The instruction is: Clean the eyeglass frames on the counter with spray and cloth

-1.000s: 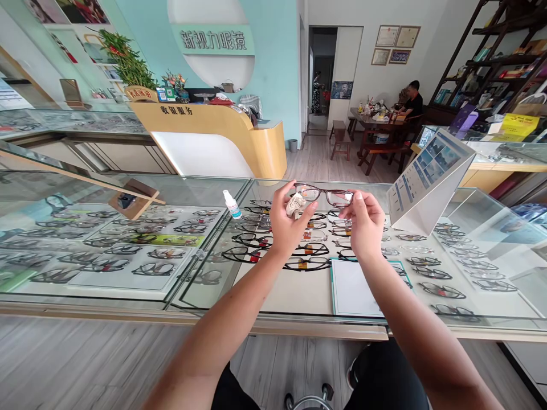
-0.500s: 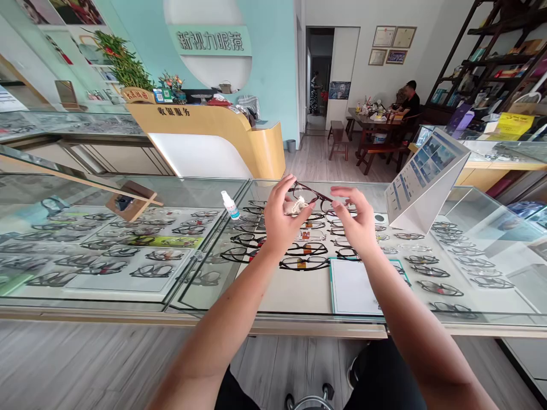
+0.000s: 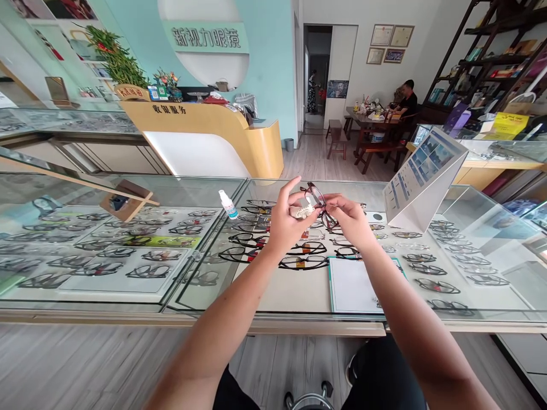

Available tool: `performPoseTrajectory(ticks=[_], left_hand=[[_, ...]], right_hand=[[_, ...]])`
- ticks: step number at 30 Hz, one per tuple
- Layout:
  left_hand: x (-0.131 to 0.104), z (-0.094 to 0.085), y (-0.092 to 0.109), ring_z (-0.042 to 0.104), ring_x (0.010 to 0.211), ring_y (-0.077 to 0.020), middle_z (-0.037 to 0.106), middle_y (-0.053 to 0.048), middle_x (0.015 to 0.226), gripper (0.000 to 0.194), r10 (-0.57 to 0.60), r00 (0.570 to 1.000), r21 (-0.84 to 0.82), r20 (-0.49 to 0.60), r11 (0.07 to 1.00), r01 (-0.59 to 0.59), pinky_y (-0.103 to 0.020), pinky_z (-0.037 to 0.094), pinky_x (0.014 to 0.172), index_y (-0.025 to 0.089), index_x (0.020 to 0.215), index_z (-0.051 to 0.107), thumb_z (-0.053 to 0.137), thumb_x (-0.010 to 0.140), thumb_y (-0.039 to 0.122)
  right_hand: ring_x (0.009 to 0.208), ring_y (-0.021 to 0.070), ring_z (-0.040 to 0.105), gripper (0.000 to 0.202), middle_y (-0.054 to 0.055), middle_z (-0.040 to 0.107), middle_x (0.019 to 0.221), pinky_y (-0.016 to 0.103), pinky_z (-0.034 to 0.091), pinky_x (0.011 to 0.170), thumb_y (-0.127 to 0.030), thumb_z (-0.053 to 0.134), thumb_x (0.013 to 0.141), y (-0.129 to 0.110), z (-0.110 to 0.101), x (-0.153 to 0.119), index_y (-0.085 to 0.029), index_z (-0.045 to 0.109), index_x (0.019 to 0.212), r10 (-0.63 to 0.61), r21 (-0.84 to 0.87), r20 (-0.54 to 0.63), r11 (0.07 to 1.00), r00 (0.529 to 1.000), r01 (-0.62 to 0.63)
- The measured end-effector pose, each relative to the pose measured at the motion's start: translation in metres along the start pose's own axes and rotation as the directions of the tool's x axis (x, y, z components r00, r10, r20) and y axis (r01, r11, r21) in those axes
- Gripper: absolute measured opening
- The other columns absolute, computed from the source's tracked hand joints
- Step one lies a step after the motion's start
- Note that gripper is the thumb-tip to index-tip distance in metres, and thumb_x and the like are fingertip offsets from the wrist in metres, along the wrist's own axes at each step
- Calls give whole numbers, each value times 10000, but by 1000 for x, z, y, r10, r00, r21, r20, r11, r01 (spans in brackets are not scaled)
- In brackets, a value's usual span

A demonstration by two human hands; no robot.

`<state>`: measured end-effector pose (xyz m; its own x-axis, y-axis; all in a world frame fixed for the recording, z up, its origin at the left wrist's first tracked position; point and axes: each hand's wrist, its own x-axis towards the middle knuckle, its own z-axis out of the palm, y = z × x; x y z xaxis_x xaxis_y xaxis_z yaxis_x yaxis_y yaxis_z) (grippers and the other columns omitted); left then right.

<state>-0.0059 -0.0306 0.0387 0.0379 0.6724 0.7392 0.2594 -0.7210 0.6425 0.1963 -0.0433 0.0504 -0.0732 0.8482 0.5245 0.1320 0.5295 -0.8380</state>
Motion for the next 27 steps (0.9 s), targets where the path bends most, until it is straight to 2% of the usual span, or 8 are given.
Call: performPoseTrajectory(ticks=[3, 7, 9, 12, 14, 17, 22, 27], left_hand=[[1, 1, -1, 698, 679, -134, 871, -91, 1238, 849, -61, 998, -89, 33, 994, 63, -300, 590, 666, 313, 1646, 537, 932, 895, 350], [1, 1, 2, 744, 742, -158, 864, -115, 1284, 794, -72, 997, -127, 37, 989, 76, -308, 597, 691, 293, 1615, 548, 909, 914, 380], [0, 1, 6, 722, 744, -148, 864, -92, 1244, 644, -48, 998, -69, -40, 997, 45, -303, 581, 705, 271, 1501, 621, 890, 931, 401], [-2, 2, 15, 679, 703, -142, 836, -28, 971, 269, -15, 995, 32, -101, 999, 18, -296, 546, 696, 235, 1125, 741, 837, 973, 434], [-3, 4, 19, 705, 732, -162, 808, -22, 862, 212, -12, 999, 38, -35, 999, 13, -304, 553, 719, 228, 956, 763, 803, 991, 432], [-5, 8, 20, 740, 783, -192, 840, -43, 887, 215, -63, 997, -11, 45, 998, 64, -322, 572, 749, 224, 940, 831, 813, 962, 437], [-5, 10, 15, 658, 700, -192, 775, -30, 763, 346, -282, 959, -81, 20, 956, 283, -321, 529, 674, 209, 905, 863, 843, 910, 555], [3, 6, 8, 610, 729, -179, 729, -15, 751, 410, -403, 915, -146, -25, 907, 395, -305, 513, 695, 192, 785, 794, 922, 805, 581]], right_hand=[[881, 213, 692, 229, 11, 814, 916, 359, 564, 834, -465, 768, 956, 0, 2, 0, -250, 828, 901, 121, 72, 37, 990, 992, -123], [831, 190, 664, 245, 3, 792, 853, 338, 546, 816, -477, 810, 885, 2, 6, 0, -234, 823, 859, 186, 173, -2, 968, 983, -183], [831, 188, 676, 235, 8, 802, 862, 344, 556, 832, -464, 810, 877, 3, 8, 0, -232, 815, 843, 195, 205, -46, 962, 980, -182], [832, 198, 708, 215, 19, 820, 872, 363, 586, 852, -442, 802, 883, 6, 9, 0, -235, 800, 823, 185, 207, -115, 965, 976, -159], [848, 217, 744, 216, 32, 833, 881, 383, 612, 864, -443, 790, 901, 8, 11, -1, -236, 805, 840, 153, 172, -144, 977, 978, -127], [930, 251, 799, 189, 60, 867, 968, 425, 643, 929, -415, 757, 949, 10, 16, -5, -242, 816, 904, 19, 22, -185, 1000, 983, -15], [1177, 304, 817, 175, 106, 871, 1232, 515, 643, 1100, -350, 690, 1054, 8, 25, -12, -286, 853, 1055, -254, -293, -168, 936, 953, 198], [1312, 318, 790, 227, 108, 848, 1369, 537, 625, 1167, -332, 649, 1085, 4, 31, -16, -310, 851, 1187, -297, -303, -103, 918, 949, 255]])
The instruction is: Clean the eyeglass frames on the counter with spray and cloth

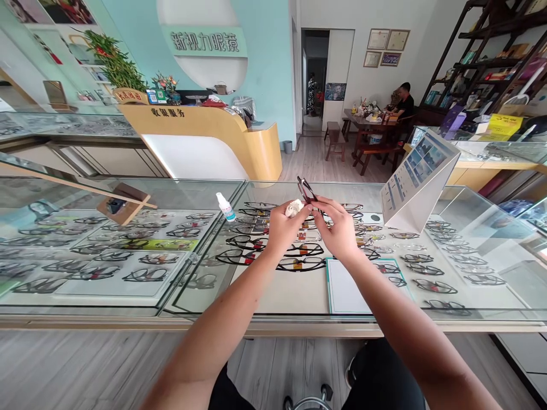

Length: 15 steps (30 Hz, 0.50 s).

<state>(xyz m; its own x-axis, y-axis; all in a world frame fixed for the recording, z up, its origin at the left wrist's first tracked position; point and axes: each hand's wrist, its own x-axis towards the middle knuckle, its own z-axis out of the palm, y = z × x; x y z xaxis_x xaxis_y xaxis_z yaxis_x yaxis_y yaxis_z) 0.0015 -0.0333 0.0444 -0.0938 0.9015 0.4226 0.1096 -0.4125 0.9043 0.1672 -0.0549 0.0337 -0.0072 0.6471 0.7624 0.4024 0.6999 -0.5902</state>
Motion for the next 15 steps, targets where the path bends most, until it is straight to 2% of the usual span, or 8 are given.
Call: performPoseTrajectory(ticks=[3, 6, 12, 15], left_hand=[[8, -4, -4, 619, 730, -176, 722, -1, 745, 417, -81, 997, -29, 1, 996, 81, -303, 521, 715, 187, 893, 834, 925, 785, 580], [14, -8, -11, 600, 692, -168, 682, 13, 696, 476, -96, 994, -48, 43, 994, 98, -300, 504, 694, 182, 938, 846, 936, 766, 617], [22, -16, -25, 628, 725, -175, 740, -19, 778, 599, -79, 991, -45, 111, 995, 84, -307, 516, 728, 184, 945, 848, 958, 718, 727], [24, -18, -26, 659, 782, -193, 777, -38, 829, 590, -39, 996, 22, 86, 999, 37, -312, 532, 770, 175, 929, 853, 954, 719, 717]], right_hand=[[1151, 273, 814, 211, 85, 869, 1250, 465, 653, 1043, -378, 652, 1086, 1, 0, 2, -296, 828, 1168, 114, 113, -9, 987, 993, -112], [936, 222, 763, 229, 64, 836, 1097, 389, 619, 867, -451, 743, 1031, 9, -1, 8, -265, 830, 1133, 233, 188, 9, 955, 972, -231], [815, 191, 646, 355, 50, 751, 990, 369, 561, 789, -582, 823, 955, 27, -1, 18, -236, 860, 1025, 239, 290, 107, 921, 965, -261], [799, 190, 624, 342, 51, 747, 958, 366, 551, 789, -567, 820, 954, 27, 3, 19, -226, 838, 953, 223, 276, 81, 932, 971, -237]])
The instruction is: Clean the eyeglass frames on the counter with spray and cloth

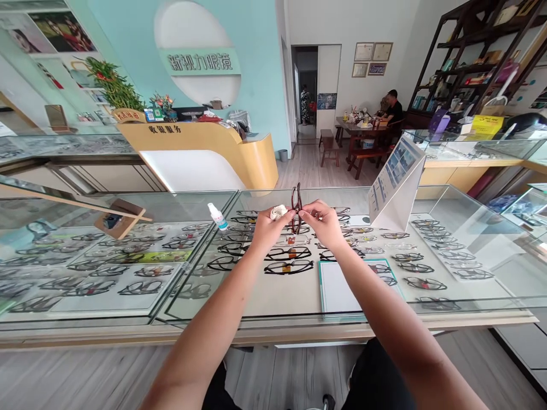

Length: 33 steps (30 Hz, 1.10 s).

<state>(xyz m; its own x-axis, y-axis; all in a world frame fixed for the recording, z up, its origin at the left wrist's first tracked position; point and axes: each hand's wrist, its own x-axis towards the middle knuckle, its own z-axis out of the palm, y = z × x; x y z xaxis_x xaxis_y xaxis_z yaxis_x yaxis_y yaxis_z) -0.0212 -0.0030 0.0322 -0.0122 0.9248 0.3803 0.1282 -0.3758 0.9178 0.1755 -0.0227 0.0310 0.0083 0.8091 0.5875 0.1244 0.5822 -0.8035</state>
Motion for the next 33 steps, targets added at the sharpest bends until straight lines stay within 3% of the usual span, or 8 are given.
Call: performPoseTrajectory(ticks=[4, 11, 16, 18, 20, 24, 27, 33], left_hand=[[0, -2, 6, 638, 775, -194, 763, -37, 814, 542, 46, 999, 96, -18, 994, -44, -307, 512, 741, 174, 898, 847, 933, 747, 688], [-2, -2, 12, 597, 740, -187, 712, -27, 757, 495, 92, 996, 191, 14, 977, -93, -305, 474, 709, 177, 851, 815, 867, 815, 668], [25, -5, 25, 641, 789, -210, 793, -60, 864, 514, 119, 989, 300, 90, 944, -141, -318, 474, 743, 170, 941, 848, 820, 827, 670], [48, -7, 33, 638, 770, -213, 785, -52, 823, 468, 129, 973, 457, 193, 866, -205, -319, 436, 721, 180, 922, 847, 800, 847, 639], [74, -8, 39, 617, 722, -213, 749, -47, 734, 394, 92, 949, 666, 302, 692, -279, -333, 373, 686, 192, 852, 831, 768, 882, 580], [114, 0, 35, 722, 884, -270, 849, -76, 943, 251, -167, 867, 867, 469, 276, -415, -349, 382, 722, 254, 948, 886, 751, 865, 448], [127, 8, 22, 754, 943, -294, 867, -92, 1002, 256, -272, 833, 875, 482, 195, -442, -348, 411, 740, 264, 997, 913, 781, 807, 372], [128, 17, -1, 770, 964, -295, 883, -108, 1086, 338, -358, 782, 860, 509, 175, -480, -344, 458, 776, 259, 1080, 918, 786, 787, 367]], right_hand=[[806, 207, 630, 303, 57, 757, 914, 371, 532, 792, -520, 772, 970, 2, 3, 1, -228, 825, 909, -5, -29, -12, 1000, 1000, 4], [769, 206, 624, 391, 68, 803, 907, 359, 510, 747, -600, 779, 884, 7, 6, 5, -211, 811, 900, 126, 76, 22, 989, 992, -127], [683, 154, 501, 313, -6, 695, 842, 316, 441, 668, -538, 757, 909, 4, 3, 9, -230, 749, 967, 125, 66, -145, 991, 981, -117], [634, 138, 396, 295, -58, 510, 708, 305, 375, 628, -481, 728, 937, 4, -4, 13, -254, 596, 803, 137, 92, -304, 989, 943, -114], [601, 128, 262, 501, -85, 264, 626, 317, 297, 599, -422, 691, 967, 4, -12, 16, -293, 318, 659, 199, 127, -415, 979, 888, -160], [614, 122, 118, 603, -86, 117, 621, 340, 200, 584, -367, 645, 1004, 3, -26, 18, -310, 177, 628, 311, 155, -394, 950, 865, -271], [633, 124, 113, 608, -79, 128, 623, 338, 187, 582, -388, 640, 1000, 1, -29, 16, -304, 174, 617, 289, 135, -390, 957, 874, -256], [630, 124, 114, 610, -68, 126, 625, 331, 178, 564, -493, 623, 985, 0, -31, 11, -292, 174, 626, 271, 63, -332, 962, 903, -266]])
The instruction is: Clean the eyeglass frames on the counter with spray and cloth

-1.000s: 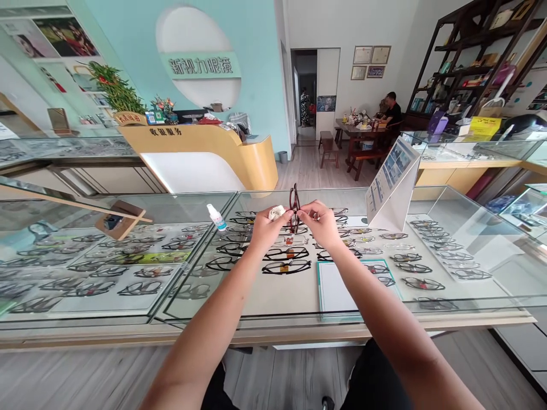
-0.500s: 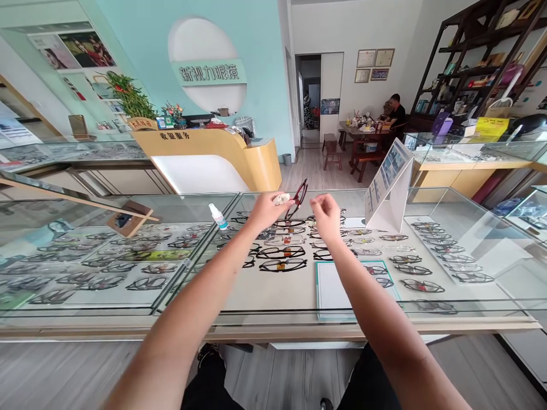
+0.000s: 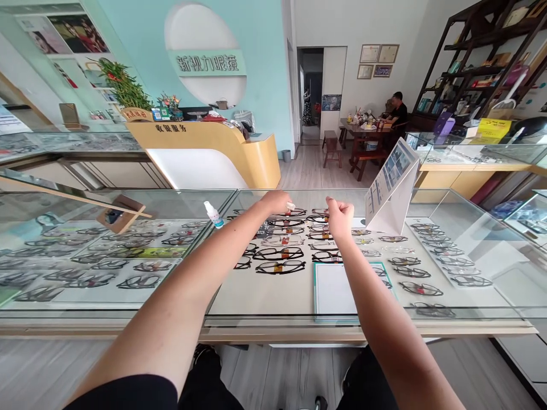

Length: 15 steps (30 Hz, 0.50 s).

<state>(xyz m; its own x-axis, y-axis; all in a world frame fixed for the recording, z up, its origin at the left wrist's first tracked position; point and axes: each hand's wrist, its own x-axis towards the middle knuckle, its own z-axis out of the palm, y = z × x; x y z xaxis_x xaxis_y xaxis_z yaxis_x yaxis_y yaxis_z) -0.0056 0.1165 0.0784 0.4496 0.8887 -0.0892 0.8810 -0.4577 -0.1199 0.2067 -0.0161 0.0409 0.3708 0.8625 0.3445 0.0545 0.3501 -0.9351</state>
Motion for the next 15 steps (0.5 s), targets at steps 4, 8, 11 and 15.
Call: performPoseTrajectory(ticks=[4, 8, 11, 15], left_hand=[[0, 6, 4, 769, 937, -300, 878, -125, 1054, 314, 30, 999, 14, 25, 999, -30, -355, 462, 780, 231, 1027, 906, 768, 768, 346], [-11, -8, 1, 757, 934, -292, 868, -103, 1028, 287, 57, 998, 19, 12, 998, -57, -355, 453, 791, 258, 1012, 887, 732, 790, 354], [-34, -26, -7, 722, 833, -266, 837, -74, 908, 202, 76, 997, -36, 20, 997, -75, -353, 422, 767, 267, 918, 857, 744, 803, 389], [-89, -35, -24, 652, 689, -256, 736, -44, 698, 119, 89, 986, -129, 138, 989, -71, -371, 370, 741, 256, 714, 779, 853, 687, 346]], right_hand=[[615, 120, 128, 630, -67, 144, 611, 331, 187, 565, -519, 641, 974, 0, -2, -3, -290, 187, 601, -17, -21, 25, 1000, 1000, 18], [619, 119, 137, 665, -73, 140, 613, 333, 222, 569, -587, 668, 960, 3, -9, -7, -294, 201, 587, -27, -68, 47, 997, 999, 31], [634, 122, 137, 690, -74, 146, 605, 337, 227, 567, -658, 684, 931, 10, -20, -7, -296, 210, 585, -24, -141, 46, 990, 999, 30], [647, 130, 146, 673, -66, 146, 616, 352, 193, 587, -649, 653, 956, 19, -34, -4, -295, 205, 600, -68, -209, -21, 976, 997, 62]])
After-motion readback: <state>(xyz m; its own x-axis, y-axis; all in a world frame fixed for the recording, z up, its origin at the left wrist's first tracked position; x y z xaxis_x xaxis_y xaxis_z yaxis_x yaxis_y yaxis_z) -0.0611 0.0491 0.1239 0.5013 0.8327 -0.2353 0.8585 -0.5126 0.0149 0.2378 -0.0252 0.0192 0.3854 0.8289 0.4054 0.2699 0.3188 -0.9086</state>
